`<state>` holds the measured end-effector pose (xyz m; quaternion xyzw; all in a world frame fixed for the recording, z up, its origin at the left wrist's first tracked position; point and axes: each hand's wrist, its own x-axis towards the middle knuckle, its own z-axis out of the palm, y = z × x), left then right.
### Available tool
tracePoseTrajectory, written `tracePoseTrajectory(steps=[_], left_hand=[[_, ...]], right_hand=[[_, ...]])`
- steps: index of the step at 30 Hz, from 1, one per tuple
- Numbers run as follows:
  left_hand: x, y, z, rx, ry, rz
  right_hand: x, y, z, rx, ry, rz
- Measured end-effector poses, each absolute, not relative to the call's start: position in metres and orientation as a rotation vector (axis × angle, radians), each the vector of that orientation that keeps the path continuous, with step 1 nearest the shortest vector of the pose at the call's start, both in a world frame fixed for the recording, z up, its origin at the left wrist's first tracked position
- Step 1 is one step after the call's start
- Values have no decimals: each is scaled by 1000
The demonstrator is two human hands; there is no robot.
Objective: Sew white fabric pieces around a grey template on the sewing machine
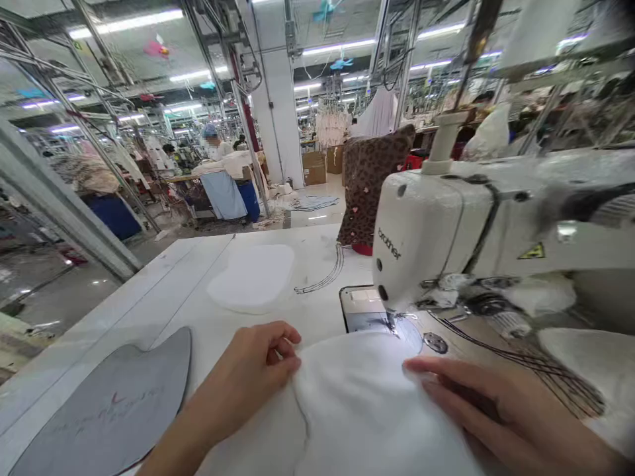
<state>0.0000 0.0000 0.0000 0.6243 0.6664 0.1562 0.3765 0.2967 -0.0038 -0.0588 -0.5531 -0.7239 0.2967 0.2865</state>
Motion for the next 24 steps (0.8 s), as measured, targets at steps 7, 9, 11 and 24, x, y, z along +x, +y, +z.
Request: tracePoseTrajectory(steps=[7, 9, 11, 24], left_hand=[[3, -1, 1, 1685, 1833, 436], [3, -2, 1, 1690, 1852, 432], [3, -3, 0, 1699, 1861, 444], [6, 0, -4, 1752, 1853, 447]], right_hand=[[296, -9, -63, -1531, -1876, 871], [297, -9, -65, -1559, -1896, 863], [298, -9, -65, -1552, -1905, 834], [310, 1, -61, -1433, -2150, 817]])
